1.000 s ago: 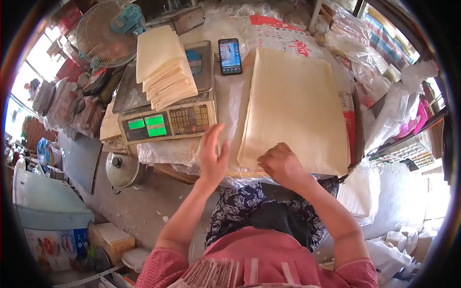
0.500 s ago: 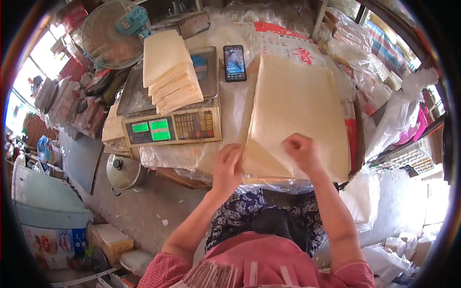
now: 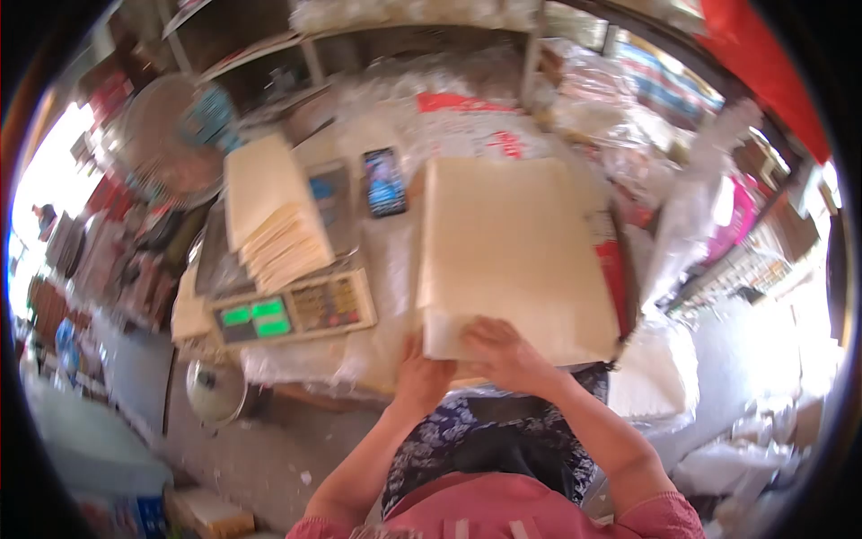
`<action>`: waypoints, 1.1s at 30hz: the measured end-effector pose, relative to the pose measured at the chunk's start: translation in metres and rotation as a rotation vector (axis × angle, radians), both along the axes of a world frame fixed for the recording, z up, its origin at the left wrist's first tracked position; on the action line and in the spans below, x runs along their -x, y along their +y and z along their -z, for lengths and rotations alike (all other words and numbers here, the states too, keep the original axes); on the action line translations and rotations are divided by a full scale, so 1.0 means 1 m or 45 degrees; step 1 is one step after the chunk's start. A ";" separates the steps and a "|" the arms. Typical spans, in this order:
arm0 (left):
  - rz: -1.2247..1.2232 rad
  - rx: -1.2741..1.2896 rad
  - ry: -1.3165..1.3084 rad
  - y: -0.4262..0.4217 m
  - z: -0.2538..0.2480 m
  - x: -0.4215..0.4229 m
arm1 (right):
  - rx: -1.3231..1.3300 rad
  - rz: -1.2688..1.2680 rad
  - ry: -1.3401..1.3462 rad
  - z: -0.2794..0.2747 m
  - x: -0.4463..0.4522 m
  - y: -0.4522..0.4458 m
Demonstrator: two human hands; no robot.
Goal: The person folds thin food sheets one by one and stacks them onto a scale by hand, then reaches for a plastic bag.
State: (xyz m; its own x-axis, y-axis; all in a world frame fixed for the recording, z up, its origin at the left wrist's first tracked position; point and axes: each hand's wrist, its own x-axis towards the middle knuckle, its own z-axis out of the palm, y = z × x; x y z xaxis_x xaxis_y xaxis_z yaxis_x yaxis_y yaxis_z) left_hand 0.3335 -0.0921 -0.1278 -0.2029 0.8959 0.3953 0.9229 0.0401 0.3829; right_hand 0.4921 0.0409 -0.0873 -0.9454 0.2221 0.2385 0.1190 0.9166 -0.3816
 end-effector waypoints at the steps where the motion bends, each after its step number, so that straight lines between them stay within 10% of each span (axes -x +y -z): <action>1: 0.043 -0.023 0.077 -0.002 0.006 0.002 | 0.221 0.039 -0.002 -0.010 -0.004 0.000; 11: -0.072 0.096 -0.319 -0.001 0.003 -0.005 | 1.083 -0.614 0.450 -0.244 -0.080 -0.038; 17: -0.050 -0.228 -0.101 0.003 0.003 -0.008 | 1.012 -1.425 0.492 -0.293 -0.087 -0.050; 27: -0.008 -0.155 -0.079 0.000 0.011 -0.002 | 0.642 -1.472 0.363 -0.291 -0.116 -0.040; 30: -0.014 -0.173 -0.079 0.000 0.013 -0.002 | 0.946 -0.528 1.117 -0.290 -0.156 -0.037; 33: -0.011 -0.180 -0.076 -0.001 0.016 -0.001 | 0.572 0.141 1.549 -0.314 -0.179 -0.007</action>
